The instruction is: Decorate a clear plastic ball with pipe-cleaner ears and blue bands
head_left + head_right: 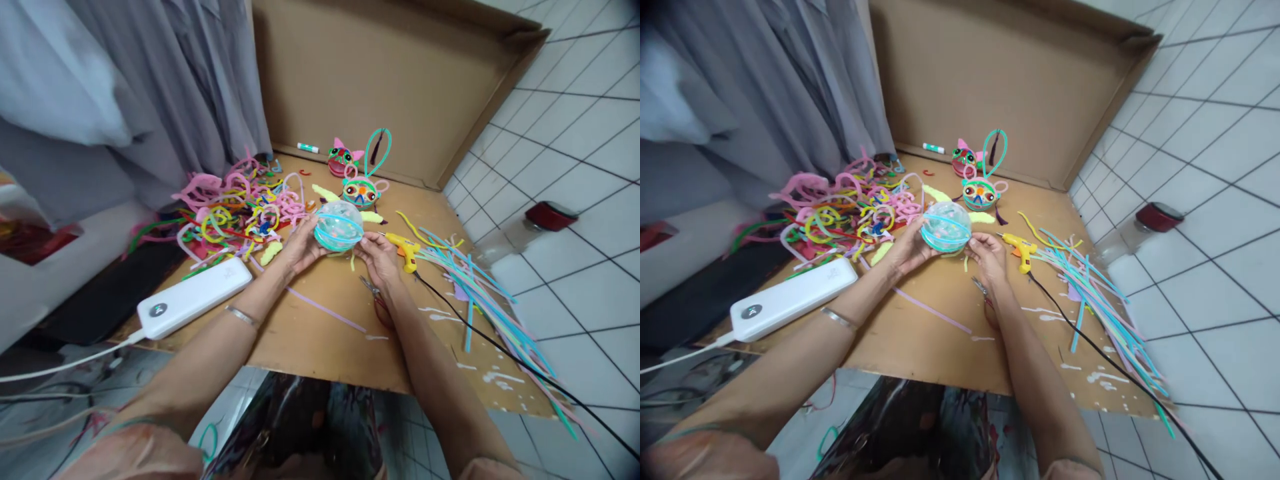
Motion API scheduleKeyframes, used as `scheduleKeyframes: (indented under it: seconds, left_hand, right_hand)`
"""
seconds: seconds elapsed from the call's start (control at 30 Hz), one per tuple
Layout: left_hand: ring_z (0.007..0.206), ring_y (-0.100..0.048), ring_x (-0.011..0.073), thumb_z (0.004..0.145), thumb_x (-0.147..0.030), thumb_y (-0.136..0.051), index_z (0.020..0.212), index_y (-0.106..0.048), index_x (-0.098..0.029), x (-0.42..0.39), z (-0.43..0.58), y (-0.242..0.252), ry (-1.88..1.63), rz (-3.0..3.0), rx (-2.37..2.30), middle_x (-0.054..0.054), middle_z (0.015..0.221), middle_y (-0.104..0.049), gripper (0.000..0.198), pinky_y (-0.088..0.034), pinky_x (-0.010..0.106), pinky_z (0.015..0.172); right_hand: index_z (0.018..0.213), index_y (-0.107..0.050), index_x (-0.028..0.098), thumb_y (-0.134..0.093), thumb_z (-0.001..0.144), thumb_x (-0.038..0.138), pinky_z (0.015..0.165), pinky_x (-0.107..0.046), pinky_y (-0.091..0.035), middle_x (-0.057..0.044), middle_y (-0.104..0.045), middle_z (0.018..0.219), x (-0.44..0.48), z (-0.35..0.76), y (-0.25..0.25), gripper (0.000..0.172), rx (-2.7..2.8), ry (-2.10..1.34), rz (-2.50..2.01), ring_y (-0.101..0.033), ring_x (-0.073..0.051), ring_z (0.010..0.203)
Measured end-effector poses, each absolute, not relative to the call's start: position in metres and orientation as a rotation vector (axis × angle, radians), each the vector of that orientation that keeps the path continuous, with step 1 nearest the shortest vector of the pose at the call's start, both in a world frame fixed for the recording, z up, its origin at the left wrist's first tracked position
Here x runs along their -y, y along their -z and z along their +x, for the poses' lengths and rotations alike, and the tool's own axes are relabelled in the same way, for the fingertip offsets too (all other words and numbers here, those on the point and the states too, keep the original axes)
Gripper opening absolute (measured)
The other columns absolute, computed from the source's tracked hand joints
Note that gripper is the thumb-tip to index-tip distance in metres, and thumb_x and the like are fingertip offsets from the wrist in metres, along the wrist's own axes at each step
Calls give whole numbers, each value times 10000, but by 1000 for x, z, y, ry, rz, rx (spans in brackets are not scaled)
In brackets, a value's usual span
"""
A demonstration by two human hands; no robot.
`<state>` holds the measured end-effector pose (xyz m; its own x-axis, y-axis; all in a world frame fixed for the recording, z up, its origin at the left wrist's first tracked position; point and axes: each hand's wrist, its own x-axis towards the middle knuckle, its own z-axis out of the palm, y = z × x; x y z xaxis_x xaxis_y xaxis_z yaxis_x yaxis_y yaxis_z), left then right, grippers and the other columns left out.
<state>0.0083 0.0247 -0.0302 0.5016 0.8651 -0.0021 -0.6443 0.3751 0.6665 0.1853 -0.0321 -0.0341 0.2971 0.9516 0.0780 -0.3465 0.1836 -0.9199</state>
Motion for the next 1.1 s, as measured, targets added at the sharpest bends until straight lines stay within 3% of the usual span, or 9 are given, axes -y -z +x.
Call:
scheduleKeyframes:
  seconds: [0.17,0.5,1.1]
  left_hand:
    - [1146,-651,312,795,-477,-698,1172,-599,-190,-26,6,28,-1000,713,-409,119,1164,-714,484,-543,501,967]
    - [1170,-650,306,851,-529,-612,1296,-545,-204,-26,2,29,-942,703,-409,121,1180,-719,555,-562,472,950]
    - [1156,-665,296,875,-518,-584,1333,-533,-194,-13,6,15,-964,651,-400,124,1175,-729,563,-574,447,938]
  right_hand:
    - [726,-687,213,-913,532,386,686,-238,-548,36,-681,728,34,181,29,345,786,-1134,-915,-624,-106,696]
    - [668,-648,205,-900,503,416,627,-214,-464,52,-589,675,37,177,19,367,838,-1175,-923,-514,-84,641]
    - [707,-639,202,-851,568,470,630,-257,-413,27,-602,670,44,165,13,369,957,-1069,-950,-497,-109,622]
